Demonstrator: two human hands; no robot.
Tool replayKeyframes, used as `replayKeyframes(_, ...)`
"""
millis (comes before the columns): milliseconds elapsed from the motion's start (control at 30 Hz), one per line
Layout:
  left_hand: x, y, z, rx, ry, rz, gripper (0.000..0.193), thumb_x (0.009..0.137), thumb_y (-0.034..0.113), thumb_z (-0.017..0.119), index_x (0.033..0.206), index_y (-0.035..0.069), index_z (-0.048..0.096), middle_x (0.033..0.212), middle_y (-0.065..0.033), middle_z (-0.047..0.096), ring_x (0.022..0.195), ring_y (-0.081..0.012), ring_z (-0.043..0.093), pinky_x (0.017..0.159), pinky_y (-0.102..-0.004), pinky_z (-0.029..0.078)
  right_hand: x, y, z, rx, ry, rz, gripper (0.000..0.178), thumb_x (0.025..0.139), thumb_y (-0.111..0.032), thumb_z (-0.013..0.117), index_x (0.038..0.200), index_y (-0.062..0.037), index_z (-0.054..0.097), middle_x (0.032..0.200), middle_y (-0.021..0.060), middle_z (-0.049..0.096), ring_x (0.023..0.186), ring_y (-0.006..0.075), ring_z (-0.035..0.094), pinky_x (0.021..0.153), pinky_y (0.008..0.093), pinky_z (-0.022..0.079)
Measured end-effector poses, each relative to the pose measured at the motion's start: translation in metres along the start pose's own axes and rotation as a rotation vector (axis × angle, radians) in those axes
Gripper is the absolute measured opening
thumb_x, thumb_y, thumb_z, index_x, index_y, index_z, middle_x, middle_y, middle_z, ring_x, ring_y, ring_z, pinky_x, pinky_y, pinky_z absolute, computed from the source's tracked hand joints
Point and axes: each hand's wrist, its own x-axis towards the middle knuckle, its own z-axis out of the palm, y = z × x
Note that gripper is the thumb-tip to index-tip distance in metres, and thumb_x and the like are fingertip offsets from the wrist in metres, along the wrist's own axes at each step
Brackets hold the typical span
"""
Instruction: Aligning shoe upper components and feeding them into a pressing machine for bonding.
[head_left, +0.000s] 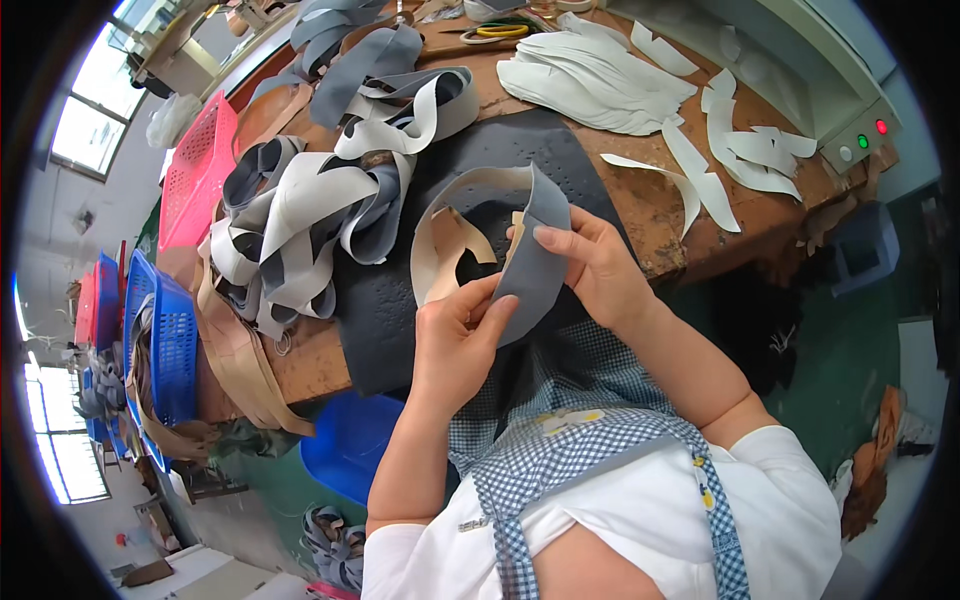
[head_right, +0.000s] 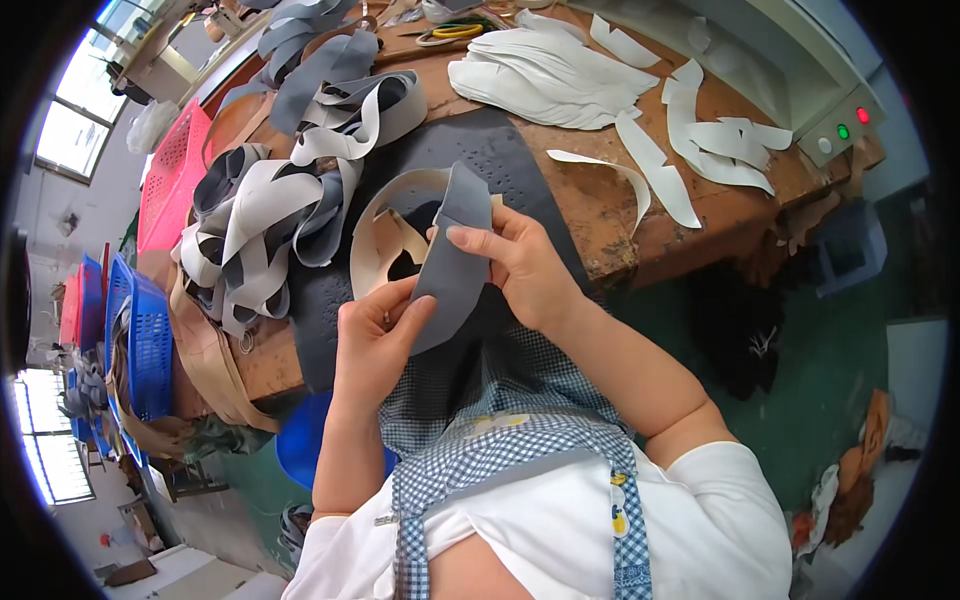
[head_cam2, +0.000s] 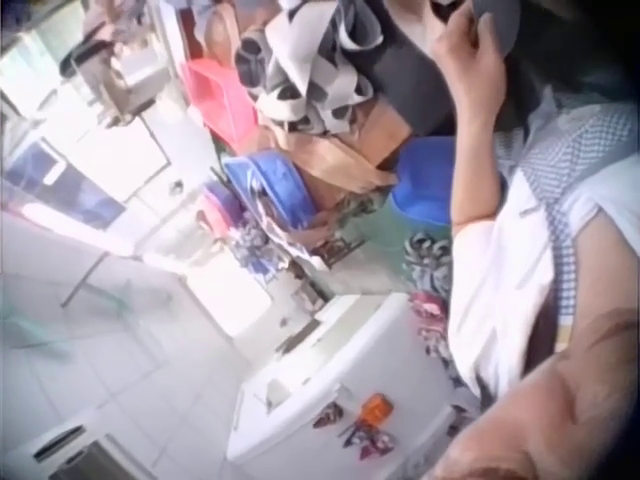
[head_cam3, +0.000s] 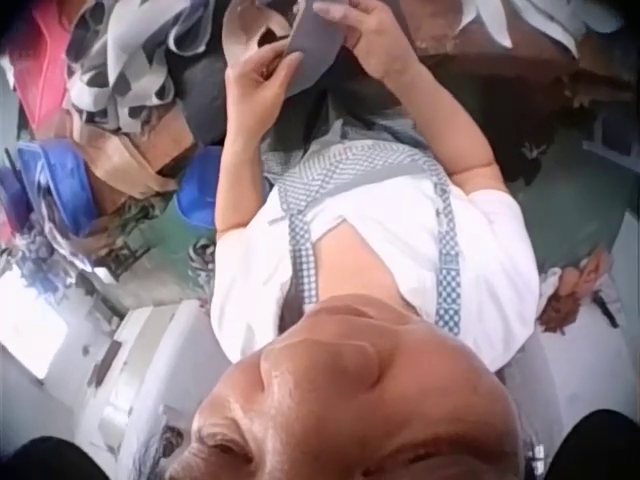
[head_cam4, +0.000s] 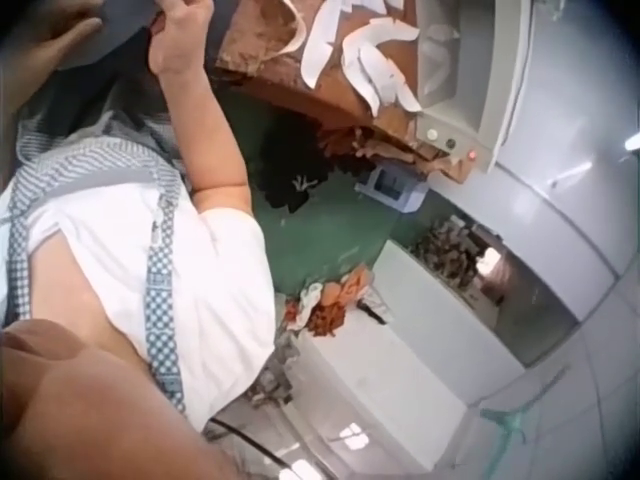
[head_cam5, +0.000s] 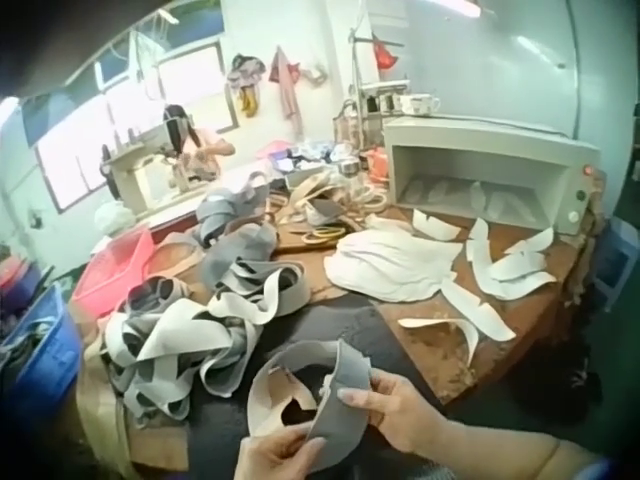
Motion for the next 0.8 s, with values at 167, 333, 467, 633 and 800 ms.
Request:
replayKeyframes(167,0.001,-0.006,0.009,-0.143,0.015,-0.043,0.023,0.09,0.01,0.07,0.108,-0.005,0.07,0.066,-0.0023,0.067,0.06,-0.0013,0.052,0.054,-0.021,0.042,0.003,0.009,-0.003,-0.067,-0.05,-0.017,0.03,0.091,-0.01,0.066,0.119,0.0005,0.06,0.107,0.0131,0.069,0.096,0.0204,0.069,0.089,0.0343,0.056)
replayKeyframes(333,0.003,-0.004,0.008,-0.111,0.005,-0.084,0.02,0.091,0.011,0.07,0.101,-0.007,0.072,0.069,0.0046,0.064,0.06,0.0015,0.05,0.051,-0.0166,0.037,0.002,0.013,0.001,-0.02,-0.034,-0.038,0.029,0.09,-0.008,0.066,0.117,-0.0004,0.06,0.106,0.0133,0.069,0.097,0.0204,0.069,0.089,0.0352,0.057)
replayKeyframes(467,0.003,-0.008,0.01,-0.126,0.039,-0.086,0.02,0.091,0.013,0.07,0.097,-0.006,0.072,0.062,0.0032,0.062,0.056,0.0002,0.047,0.049,-0.0197,0.036,0.001,0.013,0.001,-0.05,0.002,-0.072,0.03,0.089,-0.006,0.067,0.117,-0.0009,0.059,0.105,0.0138,0.069,0.097,0.0216,0.07,0.089,0.0353,0.057)
replayKeyframes(633,0.004,-0.011,0.012,-0.145,0.035,-0.084,0.019,0.091,0.013,0.069,0.096,-0.005,0.073,0.057,0.002,0.058,0.053,-0.0012,0.044,0.048,-0.0226,0.034,-0.001,0.012,0.001,-0.02,-0.01,-0.092,0.031,0.088,-0.005,0.067,0.118,-0.001,0.059,0.104,0.0146,0.07,0.098,0.0231,0.07,0.089,0.036,0.057)
replayKeyframes(800,0.004,-0.015,0.012,-0.148,0.044,-0.078,0.019,0.09,0.014,0.07,0.095,-0.004,0.074,0.054,0.0034,0.055,0.051,-0.0011,0.041,0.047,-0.0233,0.031,0.0,0.013,0.001,0.009,-0.001,-0.103,0.03,0.089,-0.004,0.066,0.117,-0.0013,0.058,0.104,0.0151,0.07,0.098,0.0248,0.07,0.089,0.0372,0.057)
